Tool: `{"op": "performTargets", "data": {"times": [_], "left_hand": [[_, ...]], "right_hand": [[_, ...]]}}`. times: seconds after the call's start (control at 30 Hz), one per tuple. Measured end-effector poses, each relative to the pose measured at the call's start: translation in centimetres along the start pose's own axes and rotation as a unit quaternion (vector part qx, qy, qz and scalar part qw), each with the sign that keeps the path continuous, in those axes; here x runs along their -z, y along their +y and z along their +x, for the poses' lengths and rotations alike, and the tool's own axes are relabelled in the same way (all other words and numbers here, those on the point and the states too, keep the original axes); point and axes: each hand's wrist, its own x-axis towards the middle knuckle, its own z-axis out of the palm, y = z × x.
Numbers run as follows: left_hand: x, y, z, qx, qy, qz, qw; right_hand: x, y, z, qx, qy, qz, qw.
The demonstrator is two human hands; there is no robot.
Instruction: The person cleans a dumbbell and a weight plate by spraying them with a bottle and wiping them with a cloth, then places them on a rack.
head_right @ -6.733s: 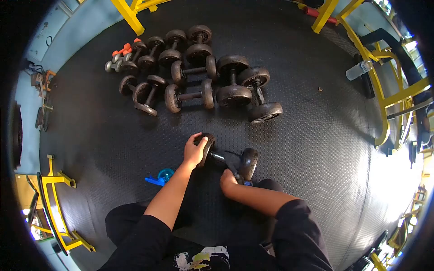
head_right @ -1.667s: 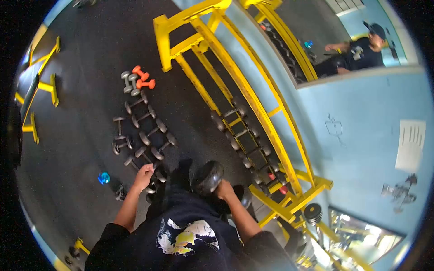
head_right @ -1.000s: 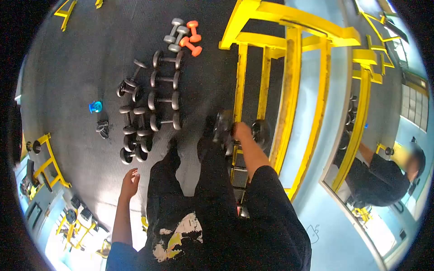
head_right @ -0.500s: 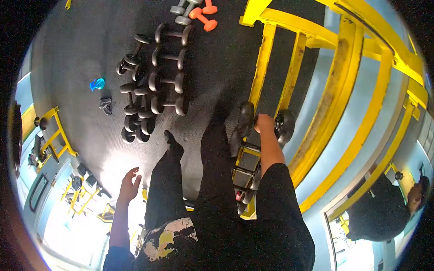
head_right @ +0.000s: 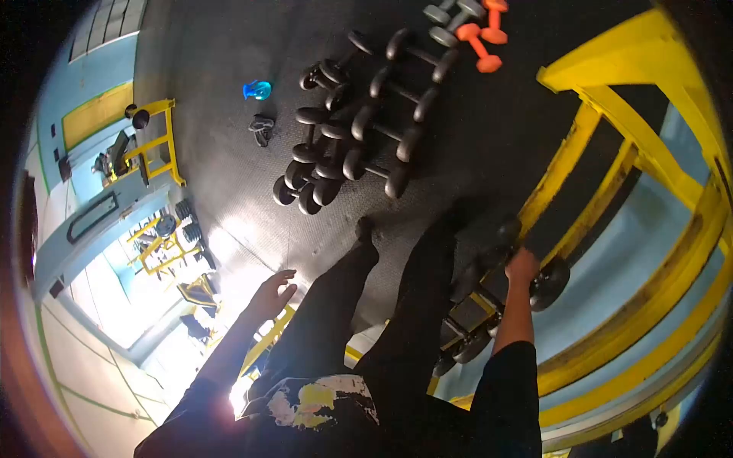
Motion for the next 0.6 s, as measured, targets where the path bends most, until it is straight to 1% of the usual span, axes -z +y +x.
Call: {"op": "performTargets", "data": {"times": [0.07, 0.1, 0.13, 0.2, 0.23, 0.3, 0.33, 0.37, 0.4, 0.47, 0.53, 0.6], "left_hand": [[-0.2, -1.1, 0.5, 0.016, 0.000, -0.023, 1.000], [-0.7, -2.2, 0.4, 0.008, 0.006, -0.024, 1.000], [-1.0, -3.2, 0.6, -0.001, 0.015, -0.025, 1.000], [-2.1, -4.7, 0.7, 0.007, 0.013, -0.044, 0.999], [-2.7, -5.5, 0.9, 0.005, 0.015, -0.054, 0.998], [-4.4, -8.1, 0.9, 0.016, 0.005, -0.107, 0.994], [-5.1, -9.0, 0.9, 0.005, 0.009, -0.132, 0.991], [-5.6, -10.0, 0.8, -0.006, 0.015, -0.159, 0.987], [-6.2, -11.3, 0.5, 0.006, 0.017, -0.213, 0.977], [-7.3, -14.5, 0.0, 0.007, 0.041, -0.267, 0.963], [-7.9, -18.2, -0.2, -0.001, 0.064, -0.320, 0.945], [-7.6, -22.6, -0.1, 0.032, 0.070, -0.367, 0.927]], "right_hand": [[-0.8, 1.0, 0.7, 0.016, 0.002, -0.021, 1.000], [-1.1, 0.8, 0.6, 0.027, -0.002, -0.038, 0.999], [0.1, -0.1, 0.5, 0.035, 0.000, -0.047, 0.998], [2.4, -0.8, -1.1, 0.037, -0.049, -0.013, 0.998], [3.1, -1.4, -2.0, 0.038, -0.048, -0.026, 0.998], [4.5, -2.1, -4.5, 0.103, 0.024, 0.042, 0.994], [3.3, -1.6, -4.4, 0.108, 0.032, 0.029, 0.993], [0.0, 0.4, -3.2, 0.144, 0.065, 0.016, 0.987], [-1.0, 1.4, -2.9, 0.181, 0.099, 0.004, 0.978], [1.9, -1.7, -7.5, 0.127, 0.163, 0.049, 0.977], [2.7, -5.7, -11.2, 0.081, 0.246, 0.023, 0.966], [6.9, -12.1, -16.2, 0.079, 0.106, 0.118, 0.984]]}}
